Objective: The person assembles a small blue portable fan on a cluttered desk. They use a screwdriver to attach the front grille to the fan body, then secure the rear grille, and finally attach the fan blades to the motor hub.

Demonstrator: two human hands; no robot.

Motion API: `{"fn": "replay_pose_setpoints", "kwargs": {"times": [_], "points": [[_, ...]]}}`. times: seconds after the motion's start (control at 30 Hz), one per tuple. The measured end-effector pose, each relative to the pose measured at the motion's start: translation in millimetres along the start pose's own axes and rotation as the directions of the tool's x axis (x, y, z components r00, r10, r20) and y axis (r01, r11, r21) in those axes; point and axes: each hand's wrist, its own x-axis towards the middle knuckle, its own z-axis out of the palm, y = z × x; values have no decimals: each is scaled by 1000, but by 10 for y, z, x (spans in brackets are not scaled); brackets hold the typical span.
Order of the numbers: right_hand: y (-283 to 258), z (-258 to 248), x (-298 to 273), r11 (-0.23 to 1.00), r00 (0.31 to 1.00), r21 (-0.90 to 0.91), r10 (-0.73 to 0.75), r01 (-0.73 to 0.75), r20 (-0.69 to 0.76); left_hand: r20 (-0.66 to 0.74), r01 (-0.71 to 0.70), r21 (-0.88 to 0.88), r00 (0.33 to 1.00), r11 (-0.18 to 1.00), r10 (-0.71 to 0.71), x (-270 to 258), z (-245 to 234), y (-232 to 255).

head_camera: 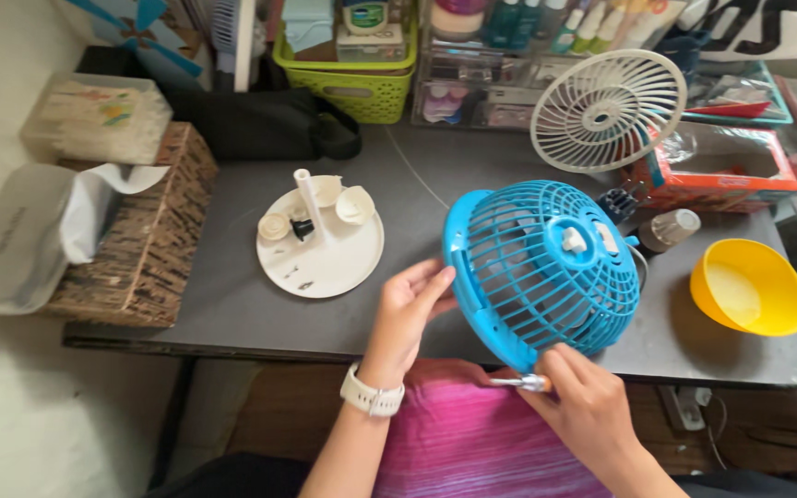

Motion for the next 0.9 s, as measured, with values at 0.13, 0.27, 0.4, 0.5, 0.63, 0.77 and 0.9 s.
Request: {"fn": "replay_pose_setpoints", "kwargs": {"times": [0.13,0.27,0.4,0.5,0.63,0.77,0.9], "points": [[107,-204,-81,957,919,148,187,-251,346,-60,7,-14,998,1000,-7,-7,-11,-90],[240,-815,202,858,905,435,78,-275,419,-149,64,39,987,997,-57,96,29,-45],[238,-1187,884,956,924,148,193,-252,329,-197,7,105,980,994,14,114,81,-14],[188,-1204,1492,965,890,-49,257,-258,378,-234,5,52,972,999,7,150,72,19],[56,-1058,2193,993,871,38,-114,110,479,-254,86,-147,960,985,-122,159,68,11],[53,-922,2496,967,798,49,-234,250,555,-245,153,-230,947,961,-209,157,19,-50],[136,-790,2546,968,765,99,-242,229,597,-228,164,-282,945,945,-233,194,43,-84]]}}
